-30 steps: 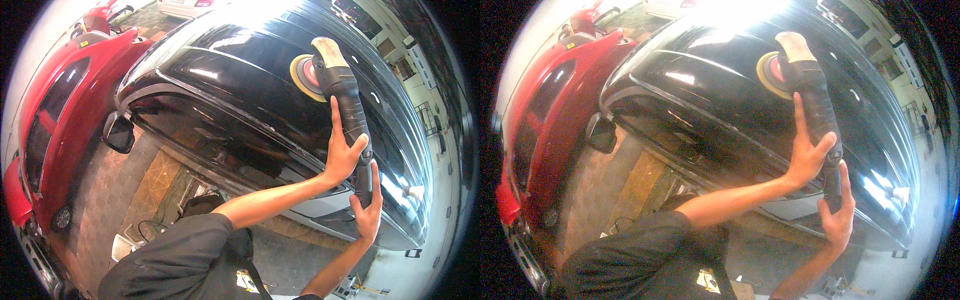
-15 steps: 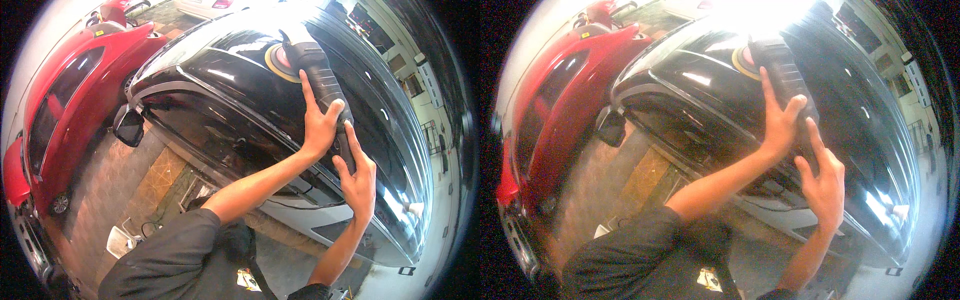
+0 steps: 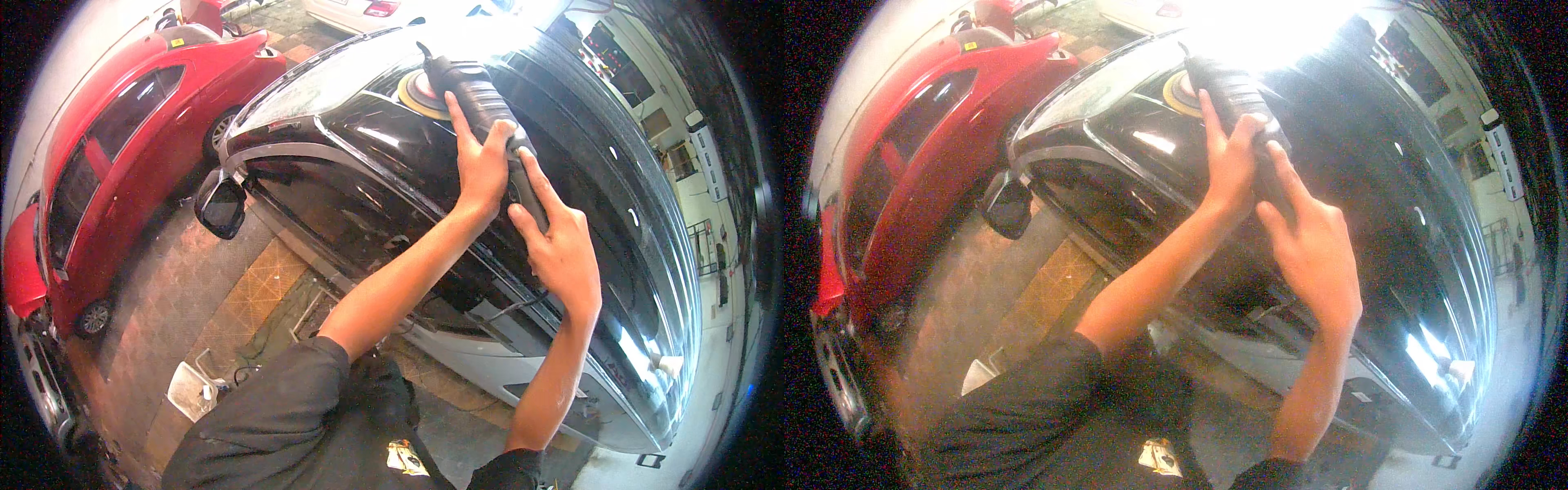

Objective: The person uses a rotary polisher to buff the roof of a black car. They move the tool across the surface in smooth, overlapping passes while holding the polisher with both hands.

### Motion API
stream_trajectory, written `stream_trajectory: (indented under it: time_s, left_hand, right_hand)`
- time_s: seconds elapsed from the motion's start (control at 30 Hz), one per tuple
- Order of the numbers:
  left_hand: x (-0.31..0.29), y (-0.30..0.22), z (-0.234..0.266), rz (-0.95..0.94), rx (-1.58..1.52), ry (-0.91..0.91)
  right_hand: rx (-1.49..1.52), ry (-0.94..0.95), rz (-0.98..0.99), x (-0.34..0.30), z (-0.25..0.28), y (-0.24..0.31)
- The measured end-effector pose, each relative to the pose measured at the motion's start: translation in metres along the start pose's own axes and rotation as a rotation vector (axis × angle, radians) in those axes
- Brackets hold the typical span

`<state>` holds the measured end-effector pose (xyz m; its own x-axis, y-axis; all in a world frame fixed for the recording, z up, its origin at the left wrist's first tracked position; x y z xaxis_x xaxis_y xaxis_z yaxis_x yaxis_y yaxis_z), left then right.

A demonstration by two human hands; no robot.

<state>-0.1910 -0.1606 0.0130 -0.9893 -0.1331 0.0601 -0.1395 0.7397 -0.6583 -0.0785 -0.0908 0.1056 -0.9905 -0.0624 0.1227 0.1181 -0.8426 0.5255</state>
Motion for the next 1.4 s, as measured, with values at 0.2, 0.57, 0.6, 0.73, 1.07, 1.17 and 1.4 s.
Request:
stream_trajectory:
  time_s: [0.2,0.57,0.6,0.73,1.07,1.17,1.4]
  left_hand:
    - [0.032,-0.01,-0.002,0.044,0.022,-0.016]
    - [-0.045,-0.005,-0.042,0.16,0.204,0.159]
    - [-0.054,-0.005,-0.048,0.184,0.219,0.176]
    - [-0.081,0.004,-0.073,0.233,0.217,0.276]
    - [-0.091,0.02,-0.102,0.401,0.404,0.44]
    - [-0.053,0.015,-0.078,0.231,0.354,0.378]
    - [0.038,-0.035,-0.022,0.172,0.273,0.393]
  right_hand:
    - [-0.145,-0.05,-0.042,0.027,-0.004,0.007]
    - [-0.122,-0.21,-0.322,-0.054,0.024,0.015]
    - [-0.128,-0.239,-0.312,-0.064,0.028,0.015]
    - [-0.138,-0.298,-0.449,-0.093,0.049,0.017]
    - [-0.077,-0.322,-0.674,-0.104,0.064,0.01]
    - [-0.034,-0.333,-0.452,-0.085,0.05,0.01]
    - [1.149,-0.258,-0.095,-0.032,-0.017,0.025]
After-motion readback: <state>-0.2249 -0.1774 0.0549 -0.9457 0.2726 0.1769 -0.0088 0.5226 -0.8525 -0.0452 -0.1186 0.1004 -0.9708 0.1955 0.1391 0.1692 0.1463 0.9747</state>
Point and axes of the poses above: each hand's wrist, its own x-axis towards the middle knuckle, its own z-axis out of the back of the hand, y = z × x, the point moved 3 cm from there along x, towards the middle knuckle, and after that the axes turned 5 degrees about x, right-handed, at the moved point
